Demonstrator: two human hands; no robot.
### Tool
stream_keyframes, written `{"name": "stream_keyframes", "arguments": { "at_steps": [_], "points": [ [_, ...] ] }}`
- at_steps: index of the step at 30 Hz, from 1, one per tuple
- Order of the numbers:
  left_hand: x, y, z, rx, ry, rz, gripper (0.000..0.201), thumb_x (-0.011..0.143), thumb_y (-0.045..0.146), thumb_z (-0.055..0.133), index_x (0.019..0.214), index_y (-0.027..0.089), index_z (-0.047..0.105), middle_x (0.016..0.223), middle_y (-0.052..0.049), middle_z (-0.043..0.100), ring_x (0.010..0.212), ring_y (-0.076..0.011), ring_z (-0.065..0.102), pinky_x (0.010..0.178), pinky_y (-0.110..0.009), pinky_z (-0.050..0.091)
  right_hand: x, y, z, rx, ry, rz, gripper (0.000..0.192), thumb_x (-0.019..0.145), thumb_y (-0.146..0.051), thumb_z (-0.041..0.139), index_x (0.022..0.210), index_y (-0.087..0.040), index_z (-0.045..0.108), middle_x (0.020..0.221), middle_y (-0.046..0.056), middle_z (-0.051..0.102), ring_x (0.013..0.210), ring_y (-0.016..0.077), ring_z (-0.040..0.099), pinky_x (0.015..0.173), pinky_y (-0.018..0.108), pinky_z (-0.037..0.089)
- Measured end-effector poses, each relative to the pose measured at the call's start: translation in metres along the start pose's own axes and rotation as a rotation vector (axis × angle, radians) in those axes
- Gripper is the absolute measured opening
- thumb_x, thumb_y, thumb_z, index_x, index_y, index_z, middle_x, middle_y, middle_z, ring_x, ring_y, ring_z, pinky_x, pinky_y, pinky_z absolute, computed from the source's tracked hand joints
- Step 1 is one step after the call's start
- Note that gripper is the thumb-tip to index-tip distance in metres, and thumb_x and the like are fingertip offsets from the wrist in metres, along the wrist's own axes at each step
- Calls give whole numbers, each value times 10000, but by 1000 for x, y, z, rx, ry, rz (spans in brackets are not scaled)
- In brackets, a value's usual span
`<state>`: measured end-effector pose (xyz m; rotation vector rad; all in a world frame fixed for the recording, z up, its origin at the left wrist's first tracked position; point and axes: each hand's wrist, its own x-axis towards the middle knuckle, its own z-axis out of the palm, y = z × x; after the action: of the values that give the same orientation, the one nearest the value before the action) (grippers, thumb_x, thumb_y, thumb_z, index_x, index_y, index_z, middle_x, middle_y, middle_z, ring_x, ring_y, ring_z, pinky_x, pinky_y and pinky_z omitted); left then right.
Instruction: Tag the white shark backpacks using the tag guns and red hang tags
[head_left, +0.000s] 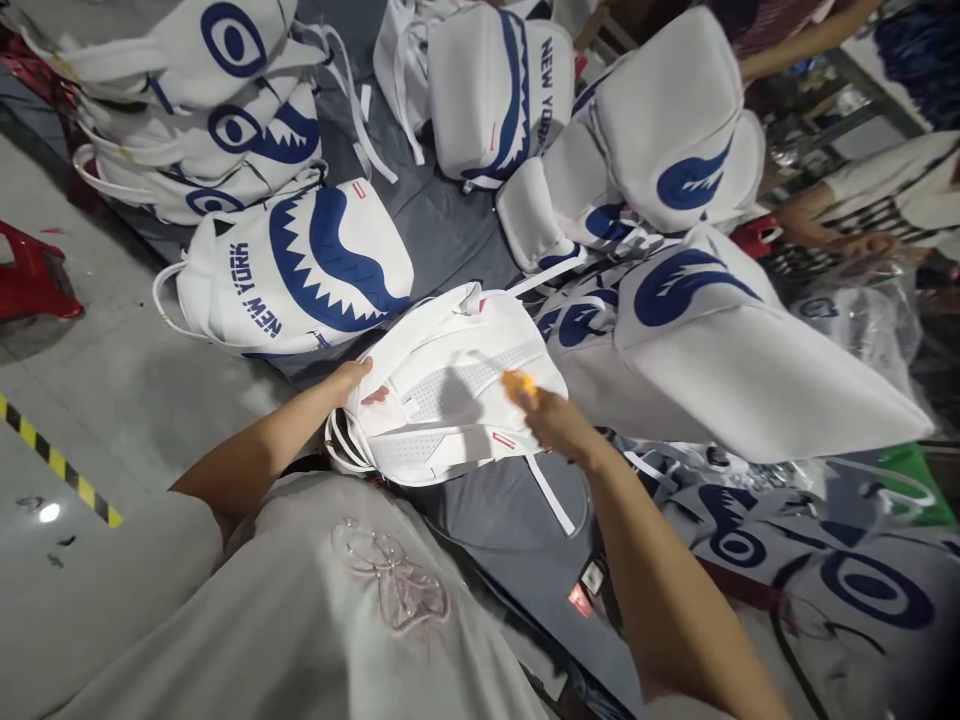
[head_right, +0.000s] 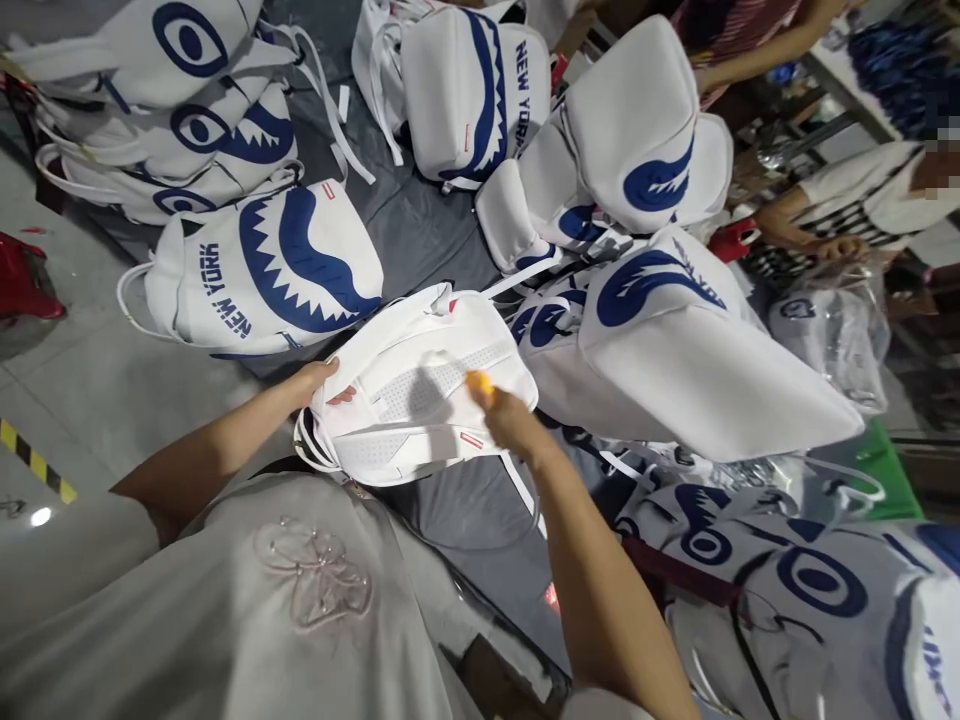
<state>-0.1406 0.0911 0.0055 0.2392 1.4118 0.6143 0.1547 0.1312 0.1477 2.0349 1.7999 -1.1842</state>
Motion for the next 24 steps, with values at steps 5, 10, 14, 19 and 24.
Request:
{"name": "stream_keyframes", "arguments": {
  "at_steps": [5,10,14,19,24],
  "points": [
    [0,2,0,142,-2,19,516,1009,486,415,1202,41,592,718,-150,717,585,-226,683,547,-305,521,-6,-26,5,-43,15,-113,426,1006,-544,414,993,-159,596,592,4,546,482,123,488,470,221,382],
    [-21,-28,24,416,96,282,431,971,346,532,1382,219,546,1167,-162,678,1092,-294,657,954,-439,502,-18,-39,-11,-107,-128,-127,507,984,-607,410,1040,-156,635,607,29,566,546,167,543,546,262,439],
    [-35,-60,41,1188,211,774,533,932,277,589,1453,342,497,1494,-188,438,1356,-388,434,1096,-572,325,-28,-20,-25,-304,110,-36,497,1003,-563,366,1023,-144,634,654,72,588,609,198,567,616,301,452],
    [-53,-72,48,1494,209,1000,455,990,346,468,1415,201,543,1604,-216,290,1466,-397,281,1126,-576,284,-50,19,-24,-282,-19,95,433,990,-559,414,1038,-181,618,612,38,582,481,173,515,534,297,427],
    [-74,-103,81,1389,-157,982,696,874,292,668,1517,225,410,1612,-179,308,1448,-394,320,1138,-553,300,-78,61,-22,-95,-136,93,420,948,-601,476,850,-209,591,522,18,542,449,171,515,494,283,410]
  ]
}}
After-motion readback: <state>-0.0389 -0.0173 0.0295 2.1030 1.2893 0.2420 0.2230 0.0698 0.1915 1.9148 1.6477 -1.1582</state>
